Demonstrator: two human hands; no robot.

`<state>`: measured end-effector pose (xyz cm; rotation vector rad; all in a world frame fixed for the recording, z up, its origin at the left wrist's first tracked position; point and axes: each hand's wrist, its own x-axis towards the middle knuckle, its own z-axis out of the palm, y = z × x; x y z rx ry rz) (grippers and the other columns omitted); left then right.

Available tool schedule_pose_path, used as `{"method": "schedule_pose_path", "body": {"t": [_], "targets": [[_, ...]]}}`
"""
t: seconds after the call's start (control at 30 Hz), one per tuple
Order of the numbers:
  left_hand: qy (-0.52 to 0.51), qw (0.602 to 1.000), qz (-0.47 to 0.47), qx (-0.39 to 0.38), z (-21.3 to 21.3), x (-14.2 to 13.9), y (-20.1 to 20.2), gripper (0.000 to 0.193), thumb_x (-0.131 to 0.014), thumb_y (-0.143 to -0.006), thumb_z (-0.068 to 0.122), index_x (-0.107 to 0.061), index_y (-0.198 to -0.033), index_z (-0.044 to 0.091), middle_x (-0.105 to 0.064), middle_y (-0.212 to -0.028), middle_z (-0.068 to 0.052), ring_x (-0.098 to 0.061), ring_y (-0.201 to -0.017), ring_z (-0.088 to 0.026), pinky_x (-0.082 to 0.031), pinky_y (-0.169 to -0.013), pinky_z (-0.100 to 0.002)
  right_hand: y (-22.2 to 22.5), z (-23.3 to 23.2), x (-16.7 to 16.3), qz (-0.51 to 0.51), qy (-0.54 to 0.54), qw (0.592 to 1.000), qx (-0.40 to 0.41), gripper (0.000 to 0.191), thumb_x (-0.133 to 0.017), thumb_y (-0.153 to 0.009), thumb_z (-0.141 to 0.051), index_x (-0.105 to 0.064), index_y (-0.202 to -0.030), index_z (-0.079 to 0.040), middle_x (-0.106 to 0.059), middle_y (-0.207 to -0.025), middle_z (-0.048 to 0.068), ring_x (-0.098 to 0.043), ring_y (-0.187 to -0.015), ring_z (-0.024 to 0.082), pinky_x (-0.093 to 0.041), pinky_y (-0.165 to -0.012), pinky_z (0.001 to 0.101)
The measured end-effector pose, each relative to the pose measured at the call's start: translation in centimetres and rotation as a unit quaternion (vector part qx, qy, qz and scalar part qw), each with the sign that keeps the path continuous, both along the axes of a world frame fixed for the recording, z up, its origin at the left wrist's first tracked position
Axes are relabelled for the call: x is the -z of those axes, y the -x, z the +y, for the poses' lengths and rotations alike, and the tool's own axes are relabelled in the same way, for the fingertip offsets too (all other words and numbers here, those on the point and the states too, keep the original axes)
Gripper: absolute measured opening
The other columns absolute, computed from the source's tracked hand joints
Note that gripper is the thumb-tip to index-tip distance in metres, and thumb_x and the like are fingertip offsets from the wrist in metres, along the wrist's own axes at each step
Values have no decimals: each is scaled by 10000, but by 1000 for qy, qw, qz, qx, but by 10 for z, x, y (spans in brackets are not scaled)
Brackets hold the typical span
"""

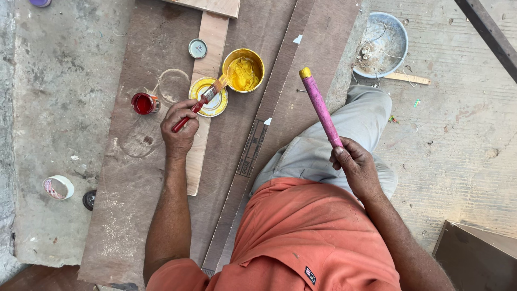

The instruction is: The person paints a pink cylindrical wooden rod with yellow paint using a brush, then switches to red paint to cover the same rod. The person repeatedly dips the brush into paint cans and applies paint to the rod while sitting on the floor.

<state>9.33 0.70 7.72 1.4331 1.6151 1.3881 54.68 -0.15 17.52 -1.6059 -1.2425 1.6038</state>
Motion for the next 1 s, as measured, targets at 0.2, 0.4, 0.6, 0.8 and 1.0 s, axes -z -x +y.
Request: {"method": "schedule_pose_path", "body": {"t": [0.2,0.4,0.6,0.8,1.0], "targets": [[-6,1000,14,-24,-4,-16,6,211,-680,-817,-95,-675,-952,67,-720,-1226,-122,-708,-1110,-192,-620,-928,-329,0,-4,2,9,2,1000,6,364,-573,-1045,-229,-636,-1330,-11,-650,-846,21,-601,-758,93,-532,-715,253],[-51,992,-113,-38,4,-23,0,165,-706,-911,-46,-668,-1023,70,-701,-1273,-118,-679,-1203,-201,-597,-1026,-357,0,-6,3,23,-4,1000,9,361,-574,-1052,-231,-640,-1325,-5,-640,-832,26,-585,-746,99,-523,-713,253],[-38,998,-51,-9,10,-1,-16,159,-727,-909,-45,-700,-1031,54,-720,-1231,-126,-678,-1184,-216,-580,-1044,-365,2,-9,2,26,-10,1000,10,359,-574,-1051,-228,-637,-1319,4,-642,-837,25,-588,-751,96,-524,-713,252],[-1,996,-79,-28,-11,15,-5,147,-724,-900,-43,-703,-1022,37,-721,-1224,-126,-688,-1170,-215,-567,-1037,-354,3,-8,2,25,-4,1000,12,365,-570,-1053,-222,-632,-1336,1,-639,-842,25,-587,-752,97,-523,-715,252],[-18,995,-88,-41,-18,5,4,160,-690,-888,-54,-710,-1026,25,-722,-1224,-138,-684,-1169,-221,-561,-1044,-358,6,-5,2,32,-4,999,10,365,-573,-1046,-218,-627,-1335,-1,-640,-846,19,-590,-760,93,-530,-718,254]]}}
